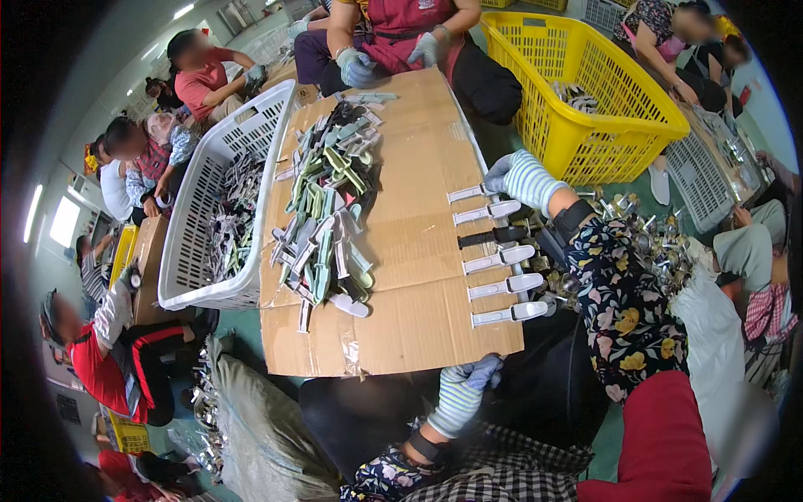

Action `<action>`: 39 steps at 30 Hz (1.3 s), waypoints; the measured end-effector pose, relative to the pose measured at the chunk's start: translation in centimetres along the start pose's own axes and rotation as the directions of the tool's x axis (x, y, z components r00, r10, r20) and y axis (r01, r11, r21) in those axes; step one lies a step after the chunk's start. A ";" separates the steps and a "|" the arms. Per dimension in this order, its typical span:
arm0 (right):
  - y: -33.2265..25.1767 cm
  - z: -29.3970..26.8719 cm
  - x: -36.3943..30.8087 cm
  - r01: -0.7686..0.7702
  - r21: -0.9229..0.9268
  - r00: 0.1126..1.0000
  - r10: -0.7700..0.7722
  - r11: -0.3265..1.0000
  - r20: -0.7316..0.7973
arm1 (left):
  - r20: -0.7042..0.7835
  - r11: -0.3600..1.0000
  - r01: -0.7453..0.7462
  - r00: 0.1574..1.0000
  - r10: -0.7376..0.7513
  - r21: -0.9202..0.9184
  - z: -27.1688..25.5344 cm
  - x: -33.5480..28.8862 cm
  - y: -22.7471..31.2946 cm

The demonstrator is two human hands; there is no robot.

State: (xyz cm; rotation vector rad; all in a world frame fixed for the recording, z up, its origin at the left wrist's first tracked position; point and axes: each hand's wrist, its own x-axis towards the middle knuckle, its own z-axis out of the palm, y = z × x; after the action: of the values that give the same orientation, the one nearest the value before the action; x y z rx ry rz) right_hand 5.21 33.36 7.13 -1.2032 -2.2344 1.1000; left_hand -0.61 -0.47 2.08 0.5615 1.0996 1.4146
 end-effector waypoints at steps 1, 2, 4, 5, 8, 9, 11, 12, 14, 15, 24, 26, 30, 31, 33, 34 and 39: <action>-0.1 -0.3 -0.1 0.004 -0.061 1.000 -0.005 0.998 -0.012 | 0.005 1.000 0.000 1.000 0.000 0.001 0.1 0.0 0.1; 0.3 -0.3 0.0 0.023 -0.054 1.000 -0.024 0.998 -0.008 | 0.006 1.000 -0.001 1.000 0.001 0.003 0.3 -0.1 0.1; 0.0 -0.4 -0.2 0.046 -0.090 0.999 -0.048 0.995 -0.014 | 0.015 1.000 -0.006 1.000 0.006 0.001 0.3 0.1 0.0; -0.2 -0.5 -0.2 0.069 -0.123 0.997 -0.071 0.990 -0.012 | 0.006 1.000 -0.016 1.000 0.016 -0.006 0.1 0.2 -0.2; -2.7 -1.3 -1.6 0.106 -0.374 0.993 -0.118 0.922 -0.011 | -0.032 1.000 -0.010 0.999 0.009 -0.015 -0.2 -0.1 -0.1; -3.4 -1.7 -2.5 0.148 -0.476 0.975 -0.209 0.867 -0.078 | -0.042 1.000 0.008 0.999 -0.008 0.000 0.0 -0.1 -0.1; -5.6 -0.5 -4.9 0.248 -0.548 0.950 -0.311 0.799 -0.023 | -0.066 1.000 0.017 0.998 -0.018 -0.010 0.0 -0.2 0.3; -5.5 0.8 -5.8 0.297 -0.646 0.931 -0.364 0.703 0.032 | -0.059 1.000 0.024 0.998 -0.025 -0.011 -0.1 -0.1 0.2; -5.0 2.8 -6.2 0.337 -0.735 0.910 -0.404 0.588 0.094 | -0.044 0.999 0.033 0.998 -0.033 -0.018 -0.4 0.1 0.0; -4.9 3.8 -6.3 0.338 -0.725 0.924 -0.359 0.600 0.134 | -0.030 0.999 0.038 0.999 -0.039 -0.013 -0.6 0.1 -0.2; -5.4 5.0 -6.2 0.287 -0.751 0.957 -0.140 0.594 0.254 | -0.068 0.999 0.036 0.997 -0.034 0.023 -0.1 -0.1 0.0; -6.2 5.0 -6.7 0.259 -0.766 0.964 -0.113 0.589 0.239 | -0.052 0.999 0.047 0.998 -0.046 0.028 0.0 -0.1 0.2; -7.7 4.8 -7.5 0.201 -0.787 0.975 -0.037 0.583 0.221 | 0.005 1.000 0.000 1.000 0.000 -0.023 -0.3 -0.2 -0.5; -8.0 4.6 -7.5 0.190 -0.781 0.974 -0.013 0.595 0.227 | 0.016 1.000 -0.010 1.000 0.011 -0.019 -0.3 -0.1 -1.0; -8.6 3.7 -8.0 0.174 -0.780 0.974 0.014 0.601 0.228 | -0.061 0.992 -0.002 0.998 -0.005 -0.124 0.1 -0.3 -1.5; -9.0 2.8 -8.3 0.175 -0.758 0.979 -0.033 0.628 0.199 | -0.019 0.998 -0.013 1.000 0.012 -0.069 0.2 -0.4 -0.7; -9.5 1.5 -14.6 0.325 -0.784 0.943 -0.243 0.529 0.228 | -0.079 0.996 -0.062 0.995 0.057 -0.067 -0.7 0.6 -1.4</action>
State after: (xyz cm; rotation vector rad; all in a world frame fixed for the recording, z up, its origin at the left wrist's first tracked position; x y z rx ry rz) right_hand 7.47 17.46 14.12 -0.9824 -2.9924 -0.1037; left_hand -0.60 -0.32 0.45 0.4970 1.0982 1.5309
